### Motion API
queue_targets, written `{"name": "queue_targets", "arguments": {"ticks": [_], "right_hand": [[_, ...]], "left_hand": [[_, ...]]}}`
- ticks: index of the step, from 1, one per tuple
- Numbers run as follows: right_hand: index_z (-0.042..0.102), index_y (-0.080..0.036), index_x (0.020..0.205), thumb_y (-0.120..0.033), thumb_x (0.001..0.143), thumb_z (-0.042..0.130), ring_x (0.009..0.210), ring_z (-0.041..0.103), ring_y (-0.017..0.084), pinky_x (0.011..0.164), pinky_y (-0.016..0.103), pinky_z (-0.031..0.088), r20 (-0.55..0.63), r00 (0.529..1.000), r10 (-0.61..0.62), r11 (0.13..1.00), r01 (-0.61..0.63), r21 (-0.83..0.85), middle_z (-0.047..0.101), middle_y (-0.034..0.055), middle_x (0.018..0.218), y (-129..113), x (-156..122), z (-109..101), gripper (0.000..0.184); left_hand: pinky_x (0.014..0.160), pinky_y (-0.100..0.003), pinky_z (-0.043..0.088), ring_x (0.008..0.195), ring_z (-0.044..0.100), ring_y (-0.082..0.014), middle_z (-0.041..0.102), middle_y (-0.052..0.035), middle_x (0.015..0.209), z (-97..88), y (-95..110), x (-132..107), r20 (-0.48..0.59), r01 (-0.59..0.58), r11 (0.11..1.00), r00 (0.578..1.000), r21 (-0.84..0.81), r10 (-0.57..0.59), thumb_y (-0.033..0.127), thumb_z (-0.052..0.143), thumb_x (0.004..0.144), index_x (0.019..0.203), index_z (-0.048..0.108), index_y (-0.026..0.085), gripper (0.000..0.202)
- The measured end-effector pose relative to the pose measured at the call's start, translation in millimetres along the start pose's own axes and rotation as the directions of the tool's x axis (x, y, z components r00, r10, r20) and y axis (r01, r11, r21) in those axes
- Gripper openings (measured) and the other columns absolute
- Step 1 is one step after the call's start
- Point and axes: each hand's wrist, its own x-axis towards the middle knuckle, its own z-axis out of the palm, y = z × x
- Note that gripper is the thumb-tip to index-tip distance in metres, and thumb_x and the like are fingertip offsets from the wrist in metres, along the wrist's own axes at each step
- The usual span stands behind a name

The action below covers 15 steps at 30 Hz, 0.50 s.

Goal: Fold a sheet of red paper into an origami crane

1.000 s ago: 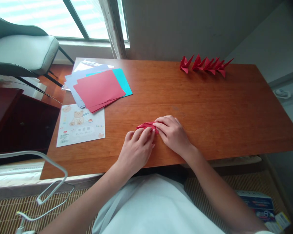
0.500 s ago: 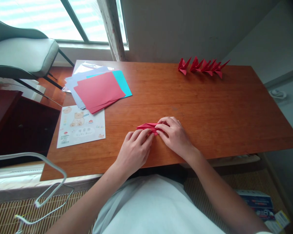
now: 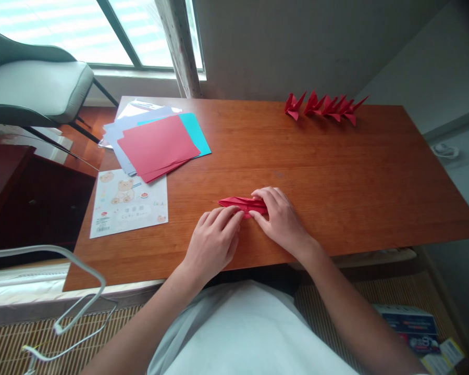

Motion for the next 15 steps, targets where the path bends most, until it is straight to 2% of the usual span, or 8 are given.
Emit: {"name": "queue_targets", "arguments": {"ticks": [5,9,11,13,15], "right_hand": [[0.062,-0.023,0.117,-0.019,0.092,0.062,0.105,0.057,0.028,0.090,0.044,0.049,0.026,0.999,-0.019,0.999,0.020,-0.040,0.065,0.0103,0.112,-3,1,-4,0.025],[0.063,-0.020,0.116,-0.028,0.090,0.066,0.097,0.058,0.029,0.087,0.044,0.049,-0.037,0.994,0.100,0.983,-0.104,-0.151,0.067,0.0115,0.105,0,-3,-9,0.027],[0.063,-0.020,0.108,-0.032,0.089,0.068,0.088,0.058,0.028,0.081,0.042,0.048,-0.041,0.983,0.179,0.965,-0.184,-0.185,0.069,0.0095,0.095,2,-5,-12,0.023],[0.063,-0.022,0.093,-0.032,0.089,0.067,0.082,0.058,0.025,0.075,0.039,0.046,-0.009,0.974,0.228,0.961,-0.226,-0.161,0.068,0.0061,0.086,4,-6,-16,0.012],[0.059,-0.023,0.080,-0.029,0.091,0.063,0.079,0.058,0.023,0.071,0.036,0.044,0.028,0.968,0.249,0.965,-0.246,-0.094,0.067,0.0032,0.080,4,-6,-19,0.014]], "left_hand": [[0.093,-0.042,0.048,0.119,0.059,-0.0278,0.065,-0.0109,0.134,0.1,2,0,0.000,0.006,1.000,1.000,0.020,-0.006,0.015,0.050,0.095,0.129,0.061,0.019,0.036],[0.091,-0.042,0.046,0.117,0.059,-0.0286,0.065,-0.0112,0.134,0.8,6,3,0.019,0.009,0.998,1.000,0.058,-0.010,0.016,0.050,0.095,0.129,0.062,0.019,0.036],[0.090,-0.042,0.046,0.116,0.059,-0.0284,0.066,-0.0113,0.133,1.6,7,4,0.019,0.008,0.998,1.000,0.066,-0.010,0.017,0.050,0.096,0.130,0.061,0.018,0.036],[0.090,-0.042,0.046,0.116,0.059,-0.0282,0.066,-0.0111,0.133,2.6,8,4,0.016,0.010,0.997,1.000,0.075,-0.011,0.017,0.050,0.096,0.129,0.062,0.017,0.036],[0.090,-0.043,0.045,0.117,0.059,-0.0282,0.066,-0.0110,0.133,3.3,10,4,0.012,0.012,0.996,1.000,0.087,-0.013,0.017,0.050,0.096,0.129,0.062,0.017,0.035]]}}
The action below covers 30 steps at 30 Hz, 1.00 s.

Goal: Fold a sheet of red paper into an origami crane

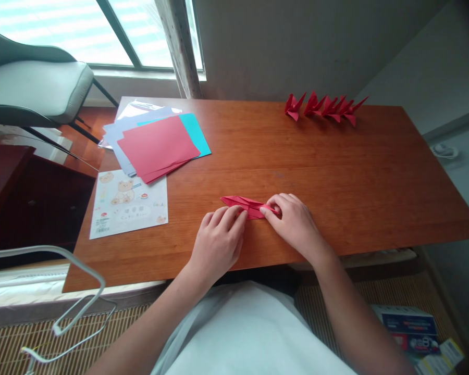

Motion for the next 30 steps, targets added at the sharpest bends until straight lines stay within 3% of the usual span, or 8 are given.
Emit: {"name": "queue_targets", "arguments": {"ticks": [5,11,15,17,19,22,26,30], "right_hand": [[0.058,-0.022,0.076,-0.028,0.091,0.062,0.071,0.057,0.017,0.066,0.031,0.044,0.106,0.992,0.067,0.949,-0.096,0.299,0.065,-0.0012,0.077,-7,-1,-9,0.016],[0.059,-0.022,0.084,-0.034,0.092,0.062,0.071,0.061,0.015,0.065,0.028,0.050,0.232,0.969,0.081,0.713,-0.219,0.666,0.064,-0.0008,0.080,-27,-8,-13,0.015],[0.060,-0.022,0.095,-0.039,0.095,0.061,0.080,0.065,0.016,0.070,0.028,0.053,0.242,0.970,-0.024,0.513,-0.196,0.836,0.066,0.0015,0.091,-42,-11,-20,0.017],[0.062,-0.022,0.100,-0.038,0.097,0.058,0.085,0.066,0.016,0.073,0.029,0.053,0.175,0.984,-0.021,0.520,-0.138,0.843,0.067,0.0030,0.097,-44,-11,-22,0.016],[0.064,-0.023,0.100,-0.033,0.098,0.058,0.088,0.065,0.017,0.076,0.031,0.053,0.007,0.999,0.032,0.655,-0.027,0.755,0.068,0.0035,0.099,-42,-9,-23,0.012],[0.066,-0.024,0.103,-0.023,0.096,0.059,0.102,0.063,0.021,0.090,0.037,0.050,-0.224,0.974,-0.045,0.840,0.158,0.519,0.068,0.0049,0.106,-33,-4,-22,0.011],[0.067,-0.024,0.106,-0.019,0.095,0.059,0.108,0.062,0.023,0.097,0.041,0.048,-0.207,0.952,-0.224,0.865,0.293,0.409,0.070,0.0047,0.109,-27,0,-19,0.015],[0.067,-0.023,0.099,-0.018,0.096,0.058,0.091,0.066,0.019,0.084,0.034,0.050,-0.149,0.967,-0.206,0.860,0.251,0.445,0.072,0.0033,0.097,-28,2,-15,0.012]], "left_hand": [[0.087,-0.041,0.046,0.110,0.064,-0.0264,0.069,-0.0103,0.128,-0.4,6,2,-0.062,0.034,0.999,0.998,0.009,-0.034,0.024,0.053,0.097,0.127,0.062,0.017,0.032],[0.077,-0.035,0.049,0.090,0.072,-0.0225,0.077,-0.0070,0.108,3.0,17,6,-0.232,0.116,0.993,0.966,-0.013,-0.116,0.035,0.062,0.095,0.115,0.066,0.017,0.028],[0.075,-0.032,0.052,0.085,0.074,-0.0216,0.079,-0.0057,0.103,5.0,19,9,-0.306,0.128,0.977,0.936,-0.169,-0.175,0.024,0.061,0.094,0.109,0.069,0.018,0.019],[0.078,-0.031,0.054,0.087,0.074,-0.0209,0.079,-0.0055,0.104,3.9,17,11,-0.311,0.175,0.925,0.906,-0.338,-0.286,0.019,0.060,0.092,0.110,0.070,0.019,0.020],[0.080,-0.029,0.056,0.089,0.075,-0.0200,0.079,-0.0050,0.104,2.0,14,13,-0.241,0.231,0.794,0.872,-0.563,-0.425,0.017,0.060,0.091,0.108,0.073,0.020,0.022],[0.081,-0.030,0.058,0.088,0.075,-0.0205,0.079,-0.0056,0.099,-0.3,11,14,-0.026,0.281,0.457,0.829,-0.844,-0.559,0.021,0.064,0.089,0.100,0.075,0.019,0.016],[0.084,-0.032,0.059,0.090,0.075,-0.0218,0.079,-0.0076,0.097,-1.8,11,17,0.185,0.299,0.098,0.782,-0.949,-0.595,0.025,0.073,0.083,0.095,0.074,0.015,0.016],[0.090,-0.035,0.058,0.097,0.074,-0.0228,0.078,-0.0084,0.103,-3.9,14,19,0.248,0.283,-0.034,0.767,-0.958,-0.592,0.028,0.079,0.079,0.104,0.072,0.015,0.028]]}}
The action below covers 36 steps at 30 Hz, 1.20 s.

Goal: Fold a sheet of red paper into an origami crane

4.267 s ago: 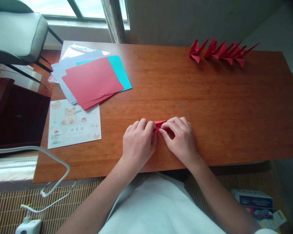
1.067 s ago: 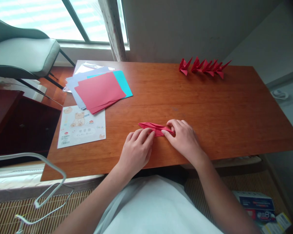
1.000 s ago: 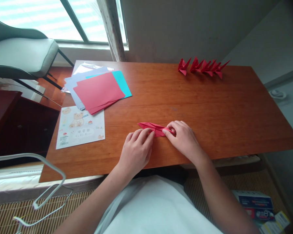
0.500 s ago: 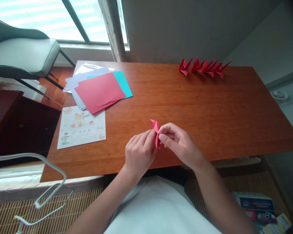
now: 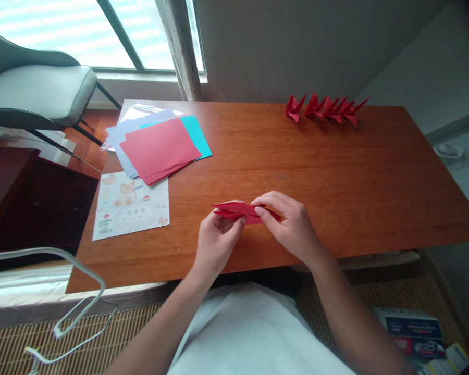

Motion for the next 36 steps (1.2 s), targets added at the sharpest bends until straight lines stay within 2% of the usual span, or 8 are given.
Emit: {"name": "queue_targets", "arguments": {"ticks": [9,14,16,18,21,23,28,36], "right_hand": [[0.071,-0.023,0.096,-0.022,0.094,0.060,0.087,0.070,0.019,0.076,0.030,0.053,0.077,0.970,0.232,0.947,-0.243,0.209,0.074,0.0019,0.095,21,10,13,0.011],[0.071,-0.022,0.094,-0.017,0.093,0.060,0.087,0.069,0.018,0.079,0.031,0.052,0.071,0.979,0.192,0.969,-0.201,0.144,0.075,0.0016,0.095,26,20,15,0.012],[0.070,-0.022,0.093,-0.015,0.093,0.060,0.088,0.068,0.018,0.080,0.031,0.051,0.075,0.988,0.137,0.987,-0.143,0.079,0.075,0.0022,0.096,26,23,16,0.012],[0.069,-0.021,0.092,-0.013,0.094,0.060,0.089,0.067,0.019,0.082,0.032,0.050,0.104,0.992,0.073,0.997,-0.073,-0.012,0.074,0.0031,0.095,28,25,19,0.013],[0.068,-0.021,0.091,-0.013,0.096,0.057,0.088,0.063,0.021,0.084,0.035,0.048,0.145,0.989,0.002,0.988,0.020,-0.152,0.073,0.0042,0.092,31,24,25,0.014],[0.067,-0.021,0.090,-0.014,0.096,0.057,0.090,0.060,0.022,0.085,0.036,0.047,0.152,0.988,-0.019,0.974,0.053,-0.220,0.071,0.0051,0.093,34,23,28,0.013],[0.068,-0.021,0.089,-0.017,0.096,0.058,0.091,0.057,0.022,0.085,0.036,0.047,0.151,0.988,-0.023,0.952,0.067,-0.298,0.068,0.0057,0.095,38,23,30,0.012],[0.071,-0.024,0.099,-0.018,0.099,0.051,0.091,0.056,0.023,0.084,0.039,0.048,0.095,0.988,-0.125,0.926,0.150,-0.346,0.068,0.0073,0.097,31,8,26,0.020]], "left_hand": [[0.088,-0.037,0.061,0.100,0.075,-0.0250,0.076,-0.0100,0.109,-12.6,5,1,0.102,0.073,0.995,0.992,0.072,-0.080,0.031,0.077,0.082,0.133,0.052,0.019,0.058],[0.081,-0.038,0.063,0.094,0.076,-0.0245,0.076,-0.0096,0.103,-35.4,6,3,0.069,0.026,0.960,0.996,0.277,-0.047,0.036,0.070,0.087,0.144,0.039,0.020,0.067],[0.074,-0.035,0.063,0.089,0.074,-0.0219,0.074,-0.0092,0.110,-44.3,6,3,0.007,-0.078,0.876,0.996,0.476,0.085,0.034,0.068,0.089,0.144,0.041,0.022,0.063],[0.074,-0.036,0.062,0.089,0.072,-0.0214,0.071,-0.0091,0.115,-50.5,6,2,0.008,-0.208,0.661,0.956,0.721,0.292,0.029,0.064,0.091,0.138,0.049,0.023,0.049],[0.085,-0.041,0.058,0.098,0.067,-0.0248,0.069,-0.0101,0.111,-52.9,5,0,0.194,-0.374,0.255,0.824,0.892,0.533,0.018,0.061,0.091,0.123,0.062,0.022,0.032],[0.091,-0.042,0.056,0.105,0.065,-0.0261,0.069,-0.0113,0.114,-50.3,2,1,0.360,-0.497,0.117,0.753,0.860,0.550,0.011,0.059,0.090,0.120,0.065,0.021,0.032],[0.103,-0.044,0.051,0.122,0.060,-0.0269,0.068,-0.0115,0.129,-41.6,-5,11,0.602,-0.689,0.073,0.675,0.721,0.428,0.007,0.052,0.092,0.126,0.062,0.017,0.036],[0.104,-0.045,0.049,0.124,0.061,-0.0276,0.067,-0.0095,0.134,-43.2,-7,15,0.664,-0.718,0.044,0.665,0.695,0.342,0.010,0.049,0.096,0.129,0.063,0.020,0.037]]}}
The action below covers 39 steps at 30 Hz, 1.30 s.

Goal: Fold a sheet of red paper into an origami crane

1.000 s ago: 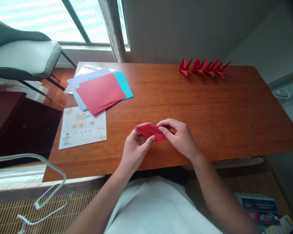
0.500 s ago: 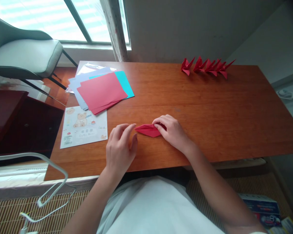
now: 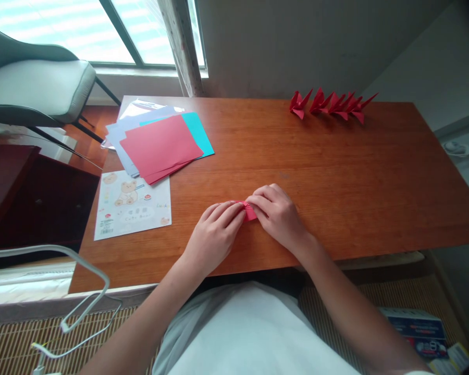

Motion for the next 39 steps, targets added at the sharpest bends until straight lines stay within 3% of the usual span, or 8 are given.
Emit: {"name": "queue_targets", "arguments": {"ticks": [6,13,25,33,39], "right_hand": [[0.069,-0.023,0.114,-0.023,0.099,0.055,0.098,0.058,0.024,0.087,0.040,0.050,0.091,0.990,-0.110,0.994,0.111,-0.005,0.070,0.0091,0.112,-2,-19,-6,0.021],[0.073,-0.024,0.104,-0.022,0.100,0.055,0.098,0.061,0.022,0.086,0.038,0.049,0.083,0.986,-0.142,0.986,0.148,-0.076,0.072,0.0067,0.110,5,-24,-5,0.018],[0.073,-0.027,0.107,-0.020,0.099,0.055,0.097,0.060,0.024,0.085,0.038,0.049,0.016,1.000,-0.011,0.993,0.013,-0.116,0.072,0.0064,0.110,-14,-33,0,0.021],[0.073,-0.026,0.097,-0.020,0.096,0.058,0.092,0.059,0.023,0.083,0.038,0.051,-0.022,0.994,0.108,0.994,-0.107,0.035,0.069,0.0061,0.099,-14,-28,4,0.016],[0.070,-0.024,0.090,-0.017,0.093,0.061,0.089,0.058,0.023,0.083,0.039,0.051,-0.010,0.973,0.230,0.967,-0.227,0.117,0.067,0.0056,0.092,-19,-20,3,0.012]], "left_hand": [[0.105,-0.045,0.048,0.121,0.061,-0.0282,0.067,-0.0117,0.133,-0.2,1,1,0.004,0.002,1.000,1.000,-0.007,-0.002,0.013,0.053,0.096,0.128,0.064,0.017,0.034],[0.099,-0.042,0.048,0.110,0.065,-0.0241,0.072,-0.0070,0.124,-1.5,-3,5,-0.022,0.033,0.998,0.999,-0.058,-0.035,0.020,0.056,0.098,0.117,0.067,0.022,0.023],[0.100,-0.042,0.049,0.108,0.069,-0.0229,0.074,-0.0046,0.122,-2.1,-13,6,-0.034,0.034,0.988,0.999,-0.149,-0.040,0.024,0.055,0.099,0.114,0.071,0.027,0.023],[0.098,-0.041,0.049,0.103,0.069,-0.0232,0.075,-0.0039,0.118,-1.9,-9,10,-0.039,0.049,0.994,0.998,-0.098,-0.053,0.023,0.057,0.097,0.108,0.070,0.024,0.017],[0.092,-0.038,0.051,0.099,0.068,-0.0220,0.076,-0.0041,0.113,-1.4,-3,14,-0.052,0.137,0.980,0.988,-0.146,-0.146,0.020,0.054,0.098,0.100,0.070,0.022,0.016]]}}
